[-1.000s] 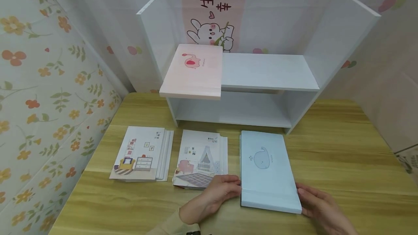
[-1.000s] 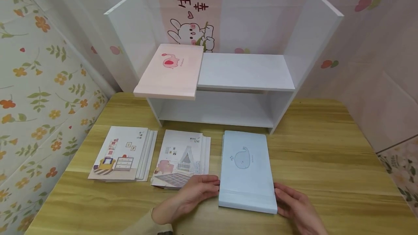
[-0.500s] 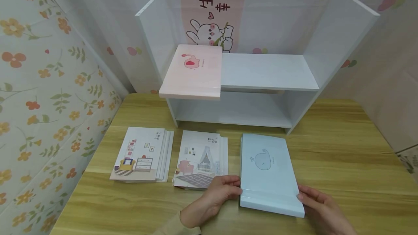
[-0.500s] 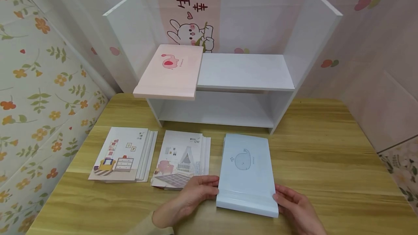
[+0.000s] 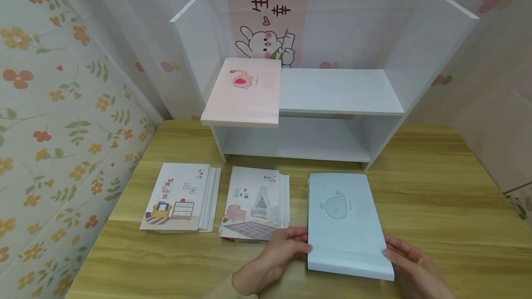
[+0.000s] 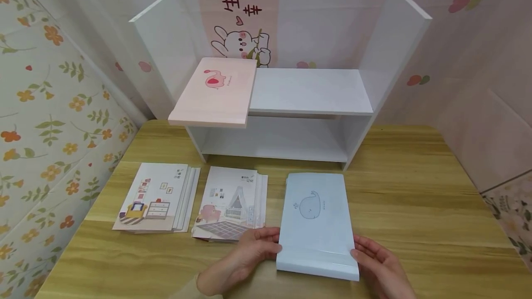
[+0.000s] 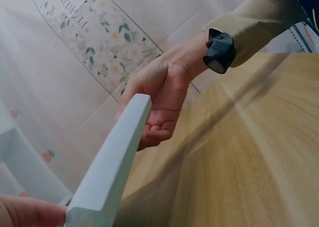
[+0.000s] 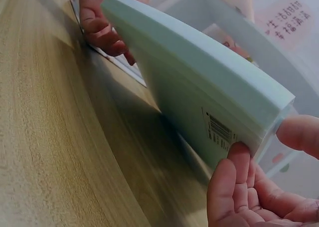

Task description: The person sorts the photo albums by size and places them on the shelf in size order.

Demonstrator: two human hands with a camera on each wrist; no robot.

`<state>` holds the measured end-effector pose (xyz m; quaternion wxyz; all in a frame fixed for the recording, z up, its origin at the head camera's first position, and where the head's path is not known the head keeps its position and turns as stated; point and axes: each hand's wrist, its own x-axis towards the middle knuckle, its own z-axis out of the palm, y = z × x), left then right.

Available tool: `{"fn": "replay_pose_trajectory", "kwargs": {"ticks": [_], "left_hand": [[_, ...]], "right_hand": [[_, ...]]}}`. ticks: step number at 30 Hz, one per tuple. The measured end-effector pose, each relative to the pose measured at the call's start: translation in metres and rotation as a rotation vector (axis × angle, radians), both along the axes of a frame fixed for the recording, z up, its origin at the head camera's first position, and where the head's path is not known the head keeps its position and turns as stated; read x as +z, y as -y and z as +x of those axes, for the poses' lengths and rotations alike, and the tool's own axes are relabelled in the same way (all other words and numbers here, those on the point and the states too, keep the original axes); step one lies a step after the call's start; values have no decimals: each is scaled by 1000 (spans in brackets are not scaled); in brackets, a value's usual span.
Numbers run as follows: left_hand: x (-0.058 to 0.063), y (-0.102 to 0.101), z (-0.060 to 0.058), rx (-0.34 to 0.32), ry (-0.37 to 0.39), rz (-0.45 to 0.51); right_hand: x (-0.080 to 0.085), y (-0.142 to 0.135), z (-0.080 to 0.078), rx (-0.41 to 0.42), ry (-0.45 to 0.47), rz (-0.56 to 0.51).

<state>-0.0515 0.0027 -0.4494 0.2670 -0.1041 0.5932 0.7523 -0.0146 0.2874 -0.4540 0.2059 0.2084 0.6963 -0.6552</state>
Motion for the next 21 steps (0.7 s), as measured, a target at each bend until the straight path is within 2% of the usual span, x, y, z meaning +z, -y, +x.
{"fn": "replay_pose_trajectory", "kwargs": {"ticks": [8, 16, 21], "left_hand": [[5, 4, 4, -17, -5, 59], [11, 9, 8, -27, -46, 96], [19, 12, 10, -30, -86, 97]], "right_hand": [[5, -1, 5, -31, 1, -7], [7, 3, 14, -90, -114, -44], [13, 7, 19, -113, -136, -50]]}}
